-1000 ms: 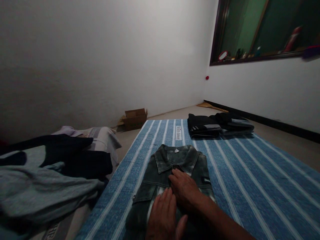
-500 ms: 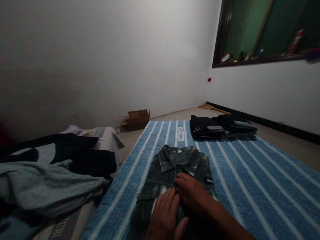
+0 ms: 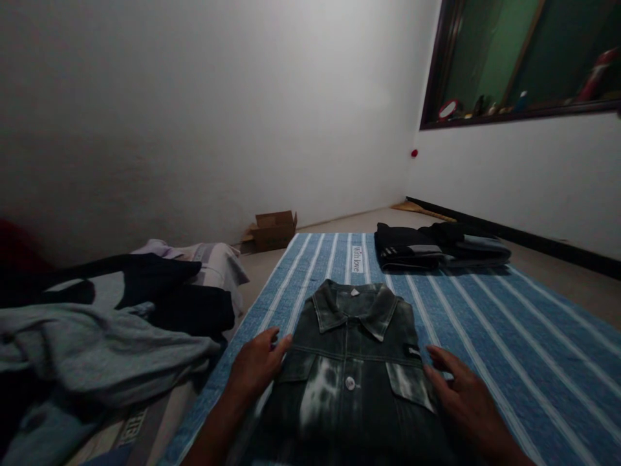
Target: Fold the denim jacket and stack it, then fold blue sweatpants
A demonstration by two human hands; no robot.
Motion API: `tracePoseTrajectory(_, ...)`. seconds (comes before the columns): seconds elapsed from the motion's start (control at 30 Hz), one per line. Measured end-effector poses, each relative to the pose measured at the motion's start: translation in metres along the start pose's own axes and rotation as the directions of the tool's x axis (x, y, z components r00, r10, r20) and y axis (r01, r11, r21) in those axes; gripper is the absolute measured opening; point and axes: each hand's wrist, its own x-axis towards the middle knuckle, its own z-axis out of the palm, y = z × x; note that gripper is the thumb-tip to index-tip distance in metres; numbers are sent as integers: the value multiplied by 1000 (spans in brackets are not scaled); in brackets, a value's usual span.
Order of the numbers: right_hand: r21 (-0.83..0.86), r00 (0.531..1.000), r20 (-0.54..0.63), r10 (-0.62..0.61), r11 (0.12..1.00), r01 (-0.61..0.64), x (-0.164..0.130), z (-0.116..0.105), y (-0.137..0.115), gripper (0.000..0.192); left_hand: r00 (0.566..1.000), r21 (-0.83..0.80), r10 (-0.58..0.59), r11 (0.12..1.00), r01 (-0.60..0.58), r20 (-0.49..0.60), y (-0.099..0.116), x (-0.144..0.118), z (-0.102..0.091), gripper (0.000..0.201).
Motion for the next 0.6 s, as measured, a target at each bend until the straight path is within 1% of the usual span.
tracePoseTrajectory(0.03,28,997,19,80,996,-81,1,-1,5,53,995,-18,-62,998,64,75,-3,6,0,42)
tracePoseTrajectory(0.07,65,990,27,138,988,-140,1,-1,8,57,984,-41,-100,993,107,144,-5,11,2,41)
tracePoseTrajectory(0.13,156,979,37,202,966,-205,2,1,10,62,956,-100,-153,978,183,251,-9,17,7,40)
tracePoseTrajectory(0.2,244,969,54,241,938,-247,2,4,5,63,925,-163,-203,950,265,320,-10,21,14,41)
tracePoseTrajectory(0.27,307,956,71,283,906,-291,1,8,-2,65,903,-212,-238,921,327,358,-11,25,18,44)
tracePoseTrajectory(0.37,359,943,73,325,873,-329,2,11,-8,66,880,-253,-261,890,379,397,-8,28,20,47)
tracePoseTrajectory(0.47,392,931,100,352,846,-362,5,12,-7,65,858,-286,-265,864,414,441,-4,30,20,48)
tracePoseTrajectory(0.6,421,894,167,416,790,-446,13,10,-1,59,838,-353,-234,827,438,492,0,29,21,52)
